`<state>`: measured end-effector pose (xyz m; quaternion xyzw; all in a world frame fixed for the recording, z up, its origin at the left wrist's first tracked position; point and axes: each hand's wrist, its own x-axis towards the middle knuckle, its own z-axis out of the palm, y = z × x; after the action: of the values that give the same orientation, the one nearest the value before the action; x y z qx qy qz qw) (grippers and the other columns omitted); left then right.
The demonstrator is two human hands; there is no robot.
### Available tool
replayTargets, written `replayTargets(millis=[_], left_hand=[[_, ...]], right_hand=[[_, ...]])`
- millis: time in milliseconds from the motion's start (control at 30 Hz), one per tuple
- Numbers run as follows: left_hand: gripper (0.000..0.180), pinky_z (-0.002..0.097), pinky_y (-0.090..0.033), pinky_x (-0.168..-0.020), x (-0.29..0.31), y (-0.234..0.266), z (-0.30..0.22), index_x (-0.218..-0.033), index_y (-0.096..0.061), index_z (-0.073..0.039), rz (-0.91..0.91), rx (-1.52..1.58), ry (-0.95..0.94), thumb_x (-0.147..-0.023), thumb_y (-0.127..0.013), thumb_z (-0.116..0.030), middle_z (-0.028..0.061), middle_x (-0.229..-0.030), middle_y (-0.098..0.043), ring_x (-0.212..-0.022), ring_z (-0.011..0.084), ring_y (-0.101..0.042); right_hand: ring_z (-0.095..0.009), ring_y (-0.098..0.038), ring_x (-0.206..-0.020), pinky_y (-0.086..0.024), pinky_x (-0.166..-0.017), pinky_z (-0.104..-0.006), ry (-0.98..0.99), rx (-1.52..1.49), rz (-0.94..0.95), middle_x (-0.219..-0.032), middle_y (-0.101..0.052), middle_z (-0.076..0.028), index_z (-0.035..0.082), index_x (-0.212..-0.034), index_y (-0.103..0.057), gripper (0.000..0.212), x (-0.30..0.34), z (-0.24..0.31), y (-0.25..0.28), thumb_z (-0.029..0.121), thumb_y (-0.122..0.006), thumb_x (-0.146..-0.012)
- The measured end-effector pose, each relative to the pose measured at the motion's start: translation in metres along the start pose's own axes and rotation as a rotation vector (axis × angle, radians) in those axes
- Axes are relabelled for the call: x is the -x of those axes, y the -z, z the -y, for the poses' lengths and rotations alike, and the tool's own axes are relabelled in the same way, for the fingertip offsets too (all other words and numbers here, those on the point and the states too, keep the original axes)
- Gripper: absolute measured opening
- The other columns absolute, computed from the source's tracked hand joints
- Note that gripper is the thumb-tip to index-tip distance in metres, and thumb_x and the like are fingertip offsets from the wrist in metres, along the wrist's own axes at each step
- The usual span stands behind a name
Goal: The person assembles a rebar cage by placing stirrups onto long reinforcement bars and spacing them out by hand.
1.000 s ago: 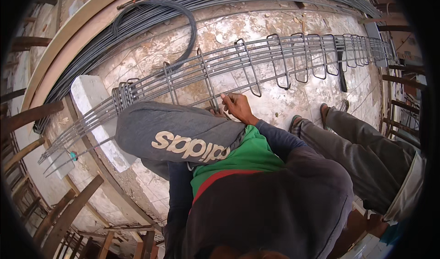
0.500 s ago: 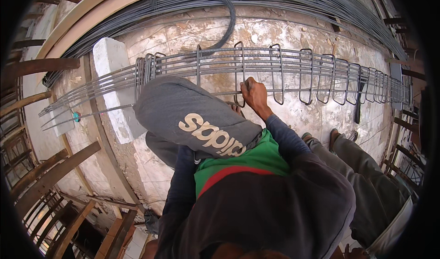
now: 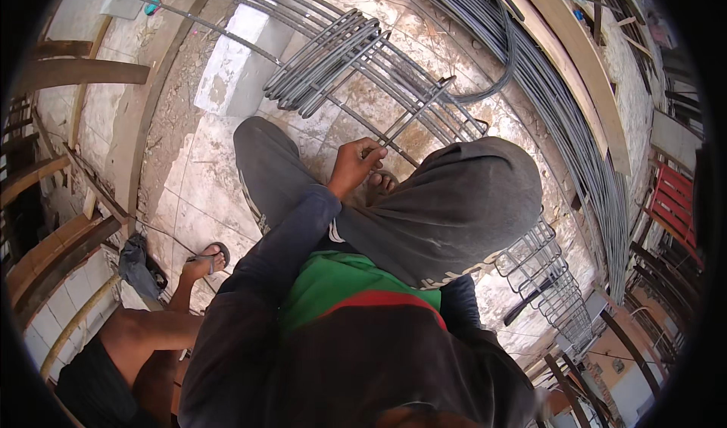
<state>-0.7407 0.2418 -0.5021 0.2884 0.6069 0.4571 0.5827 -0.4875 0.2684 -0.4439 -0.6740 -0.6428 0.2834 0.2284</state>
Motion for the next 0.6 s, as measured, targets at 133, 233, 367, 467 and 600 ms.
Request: replayTargets(millis=[133,233,367,467,600], left_hand=[[0.021,0.0262,-0.05,-0.056,-0.004,-0.001,-0.001,-0.087,-0.067,0.002,0.006,-0.018,-0.033,-0.087,-0.069,-0.019,0.0078,-0.07,-0.066,-0.06,0.0109,-0.063],[0.026,0.0265,-0.05,-0.056,-0.004,0.002,-0.005,-0.086,-0.066,0.002,-0.014,-0.026,0.004,-0.087,-0.07,-0.024,0.0081,-0.07,-0.066,-0.058,0.0115,-0.063],[0.041,0.0273,-0.051,-0.057,0.001,0.023,-0.011,-0.097,-0.062,0.003,-0.303,-0.065,0.136,-0.089,-0.066,-0.036,0.0111,-0.085,-0.066,-0.065,0.0149,-0.065],[0.061,0.03,-0.053,-0.064,-0.007,0.051,-0.016,-0.115,-0.052,0.007,-0.666,0.149,0.128,-0.088,-0.063,-0.047,0.0174,-0.106,-0.061,-0.082,0.0203,-0.065],[0.088,0.0382,-0.052,-0.083,-0.023,0.085,-0.016,-0.131,-0.034,0.01,-0.717,0.486,0.074,-0.083,-0.066,-0.056,0.0237,-0.126,-0.049,-0.106,0.0314,-0.059]], right_hand=[[-0.029,-0.062,-0.064,-0.047,-0.057,-0.0389,0.006,-0.046,0.001,-0.071,-0.064,-0.017,0.0,-0.084,-0.056,0.026,-0.01,0.017,0.004,0.024,-0.065,-0.087],[-0.028,-0.063,-0.065,-0.047,-0.058,-0.0374,0.026,-0.089,0.001,-0.073,-0.065,-0.016,-0.001,-0.086,-0.058,0.027,-0.024,0.038,0.007,0.025,-0.065,-0.087],[-0.025,-0.063,-0.066,-0.048,-0.059,-0.0354,0.098,-0.148,0.016,-0.075,-0.067,-0.015,-0.001,-0.09,-0.06,0.029,-0.061,0.074,0.007,0.027,-0.066,-0.088],[-0.023,-0.063,-0.068,-0.048,-0.06,-0.0339,0.193,-0.174,0.036,-0.077,-0.068,-0.014,-0.002,-0.093,-0.062,0.03,-0.104,0.103,-0.005,0.028,-0.066,-0.088],[-0.022,-0.065,-0.074,-0.049,-0.062,-0.0319,0.401,-0.084,0.135,-0.087,-0.07,-0.015,-0.002,-0.106,-0.064,0.04,-0.177,0.136,-0.053,0.033,-0.067,-0.088]])
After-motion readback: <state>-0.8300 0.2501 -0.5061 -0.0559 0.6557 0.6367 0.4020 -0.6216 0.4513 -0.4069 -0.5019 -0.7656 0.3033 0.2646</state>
